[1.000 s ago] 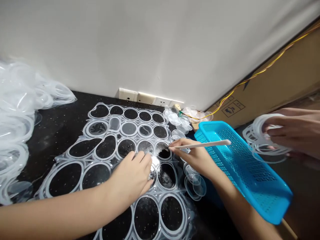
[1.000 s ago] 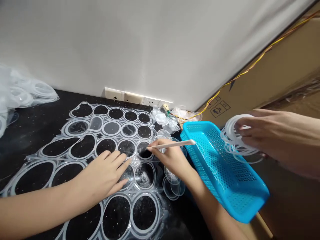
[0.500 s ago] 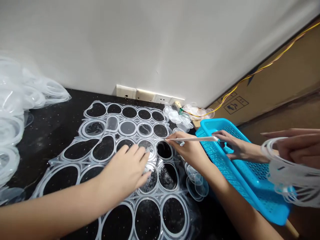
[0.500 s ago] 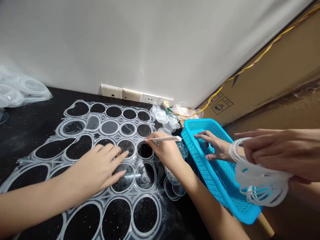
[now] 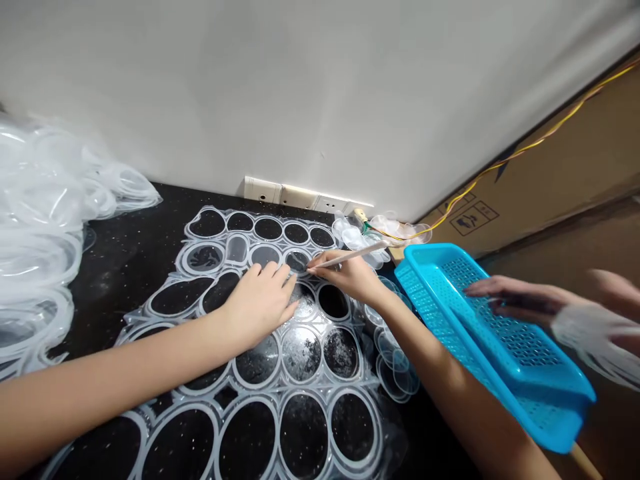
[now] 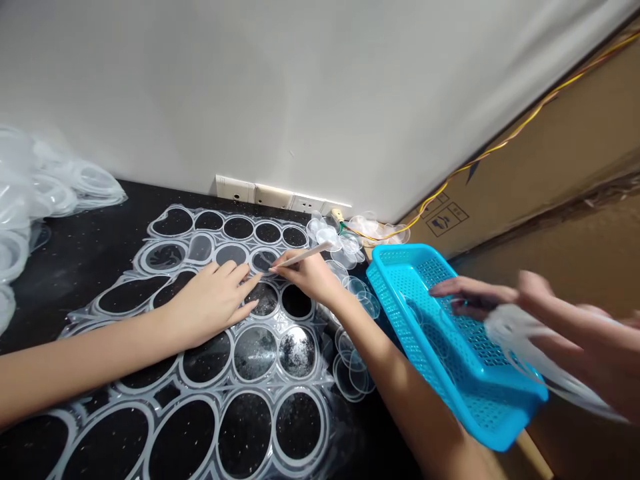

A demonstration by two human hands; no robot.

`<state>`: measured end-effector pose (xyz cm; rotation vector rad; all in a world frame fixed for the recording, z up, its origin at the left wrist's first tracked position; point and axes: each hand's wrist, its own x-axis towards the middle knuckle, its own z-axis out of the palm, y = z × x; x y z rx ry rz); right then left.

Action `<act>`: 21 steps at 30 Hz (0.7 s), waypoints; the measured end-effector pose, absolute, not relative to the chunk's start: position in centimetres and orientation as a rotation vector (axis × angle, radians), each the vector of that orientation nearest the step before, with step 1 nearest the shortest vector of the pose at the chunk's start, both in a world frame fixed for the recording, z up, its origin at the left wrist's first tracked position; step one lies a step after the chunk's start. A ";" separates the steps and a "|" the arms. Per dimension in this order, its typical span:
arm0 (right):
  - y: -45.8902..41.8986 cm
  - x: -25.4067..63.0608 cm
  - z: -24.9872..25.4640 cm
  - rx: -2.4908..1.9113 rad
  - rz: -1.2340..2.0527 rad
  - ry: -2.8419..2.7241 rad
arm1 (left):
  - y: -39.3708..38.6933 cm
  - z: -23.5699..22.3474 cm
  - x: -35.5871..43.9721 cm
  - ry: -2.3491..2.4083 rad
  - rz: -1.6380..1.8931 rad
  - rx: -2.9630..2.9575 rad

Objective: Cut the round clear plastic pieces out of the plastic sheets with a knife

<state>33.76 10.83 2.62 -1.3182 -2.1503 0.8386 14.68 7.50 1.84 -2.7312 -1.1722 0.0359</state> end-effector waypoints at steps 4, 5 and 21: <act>11.2 33.1 2.4 -1.314 0.884 -2.177 | 7.3 1.7 14.5 -1.177 0.036 -2.723; 11.3 33.0 2.3 -1.311 0.890 -2.175 | 7.3 1.7 14.5 -1.178 0.035 -2.722; 11.6 33.7 1.6 -1.273 0.875 -2.168 | 7.5 1.3 14.5 -1.154 0.042 -2.751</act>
